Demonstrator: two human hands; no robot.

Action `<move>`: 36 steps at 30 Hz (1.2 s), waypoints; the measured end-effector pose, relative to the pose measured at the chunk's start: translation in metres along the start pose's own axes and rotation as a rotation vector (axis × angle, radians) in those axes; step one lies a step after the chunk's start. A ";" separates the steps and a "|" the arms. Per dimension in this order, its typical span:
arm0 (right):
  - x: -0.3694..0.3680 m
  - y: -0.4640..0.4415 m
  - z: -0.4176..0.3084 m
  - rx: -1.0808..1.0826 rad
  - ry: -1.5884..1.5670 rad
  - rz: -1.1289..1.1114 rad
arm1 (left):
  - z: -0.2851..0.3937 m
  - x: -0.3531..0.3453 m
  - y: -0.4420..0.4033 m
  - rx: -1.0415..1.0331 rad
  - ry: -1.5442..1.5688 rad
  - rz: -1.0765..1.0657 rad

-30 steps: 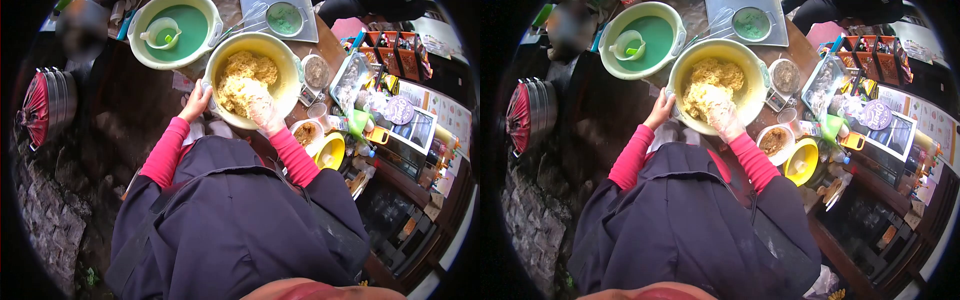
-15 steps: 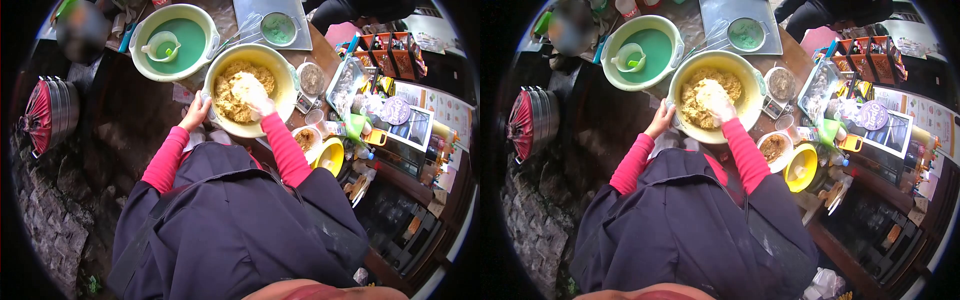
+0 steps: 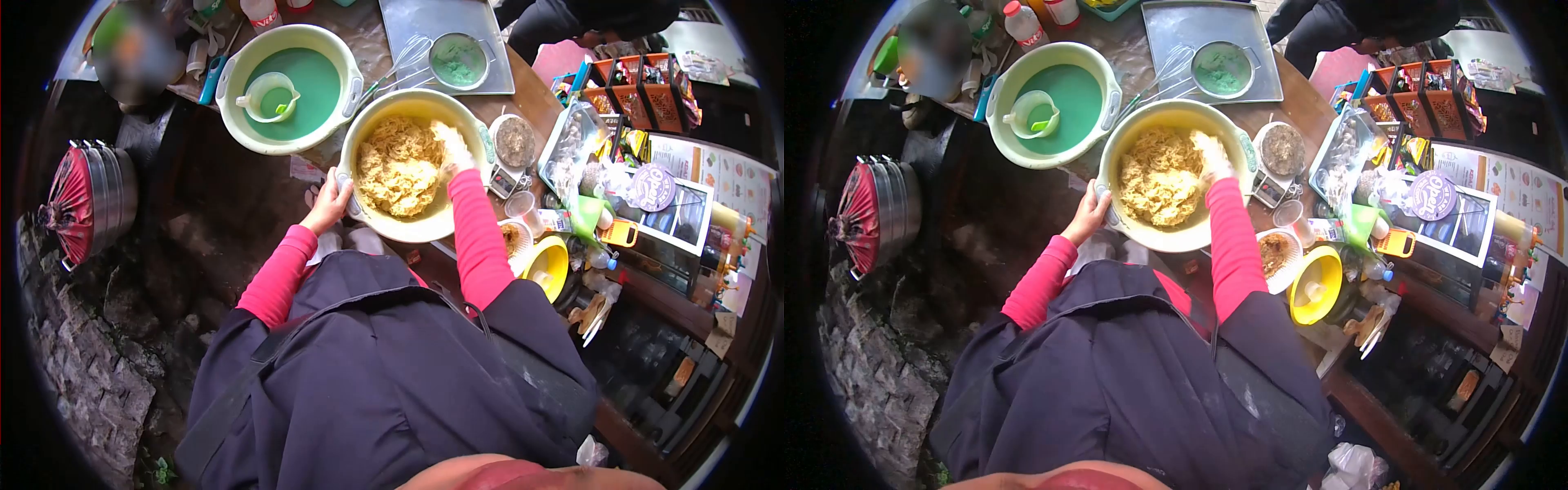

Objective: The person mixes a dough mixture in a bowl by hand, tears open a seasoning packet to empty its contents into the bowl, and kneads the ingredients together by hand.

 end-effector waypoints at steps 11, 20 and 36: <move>0.022 0.094 -0.142 0.416 0.216 -0.167 | -0.007 0.001 -0.002 -0.020 0.025 0.016; -0.037 0.041 -0.076 0.328 0.387 -0.459 | 0.002 0.001 0.000 0.060 0.019 -0.065; 0.004 0.055 -0.024 0.221 0.422 -0.562 | 0.004 -0.002 0.005 0.008 0.065 0.055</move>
Point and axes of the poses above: each hand's wrist, its own y-axis away from the middle knuckle, its own x-axis out of the back of the hand, z = x × y, the point moved 6 cm from there along -y, towards the middle knuckle, and after that the axes turned 5 degrees about y, right-handed, at the moved point
